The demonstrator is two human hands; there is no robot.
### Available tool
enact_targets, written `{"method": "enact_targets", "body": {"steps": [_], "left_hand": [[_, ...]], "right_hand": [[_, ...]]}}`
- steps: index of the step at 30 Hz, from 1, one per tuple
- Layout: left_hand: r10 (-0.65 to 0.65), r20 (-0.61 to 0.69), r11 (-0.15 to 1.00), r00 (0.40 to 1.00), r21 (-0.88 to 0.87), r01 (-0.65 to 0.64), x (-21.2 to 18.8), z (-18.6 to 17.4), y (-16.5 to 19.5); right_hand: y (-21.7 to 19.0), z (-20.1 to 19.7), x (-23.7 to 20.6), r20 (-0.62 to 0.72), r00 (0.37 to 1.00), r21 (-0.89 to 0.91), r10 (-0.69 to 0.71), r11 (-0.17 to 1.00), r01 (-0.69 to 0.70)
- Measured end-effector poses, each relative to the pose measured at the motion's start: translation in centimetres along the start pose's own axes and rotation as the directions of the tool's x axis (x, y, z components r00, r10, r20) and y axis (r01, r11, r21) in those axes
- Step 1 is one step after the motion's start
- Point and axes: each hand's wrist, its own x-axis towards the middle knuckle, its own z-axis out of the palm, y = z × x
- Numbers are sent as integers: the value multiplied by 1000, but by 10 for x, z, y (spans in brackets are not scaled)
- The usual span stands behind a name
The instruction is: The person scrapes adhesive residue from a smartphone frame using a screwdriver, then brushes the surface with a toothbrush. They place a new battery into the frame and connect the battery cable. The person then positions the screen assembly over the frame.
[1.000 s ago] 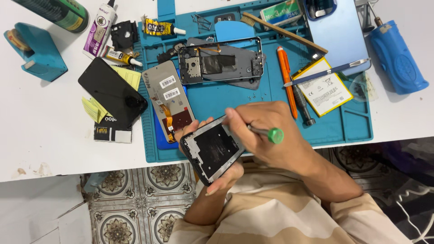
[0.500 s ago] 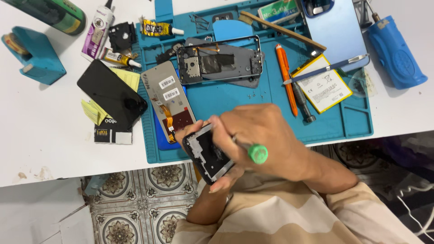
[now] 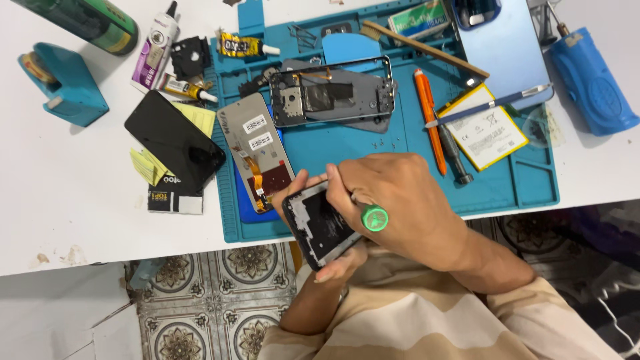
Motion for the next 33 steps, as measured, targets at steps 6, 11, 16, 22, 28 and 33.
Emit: {"method": "enact_targets", "body": {"steps": [6, 11, 16, 22, 28, 33], "left_hand": [[-585, -189, 793, 789, -338, 507, -2, 8, -7], [143, 88, 967, 986, 200, -159, 0, 13, -12], [61, 108, 998, 992, -40, -57, 0, 15, -6], [-192, -64, 975, 979, -130, 183, -11, 33, -2], [-42, -62, 932, 997, -361, 16, -13, 43, -4], [-117, -111, 922, 987, -382, 66, -9, 40, -3]], "right_hand": [[-2, -3, -5, 20, 948, 189, -318, 932, 309], [11, 0, -5, 47, 997, 0, -63, 998, 63], [7, -5, -11, -45, 981, 66, -188, 979, 191], [13, -12, -21, -44, 984, 89, -173, 980, 176], [50, -54, -28, -162, 980, 15, 113, 994, -112], [110, -67, -20, -225, 974, -684, -36, 717, -132]]}}
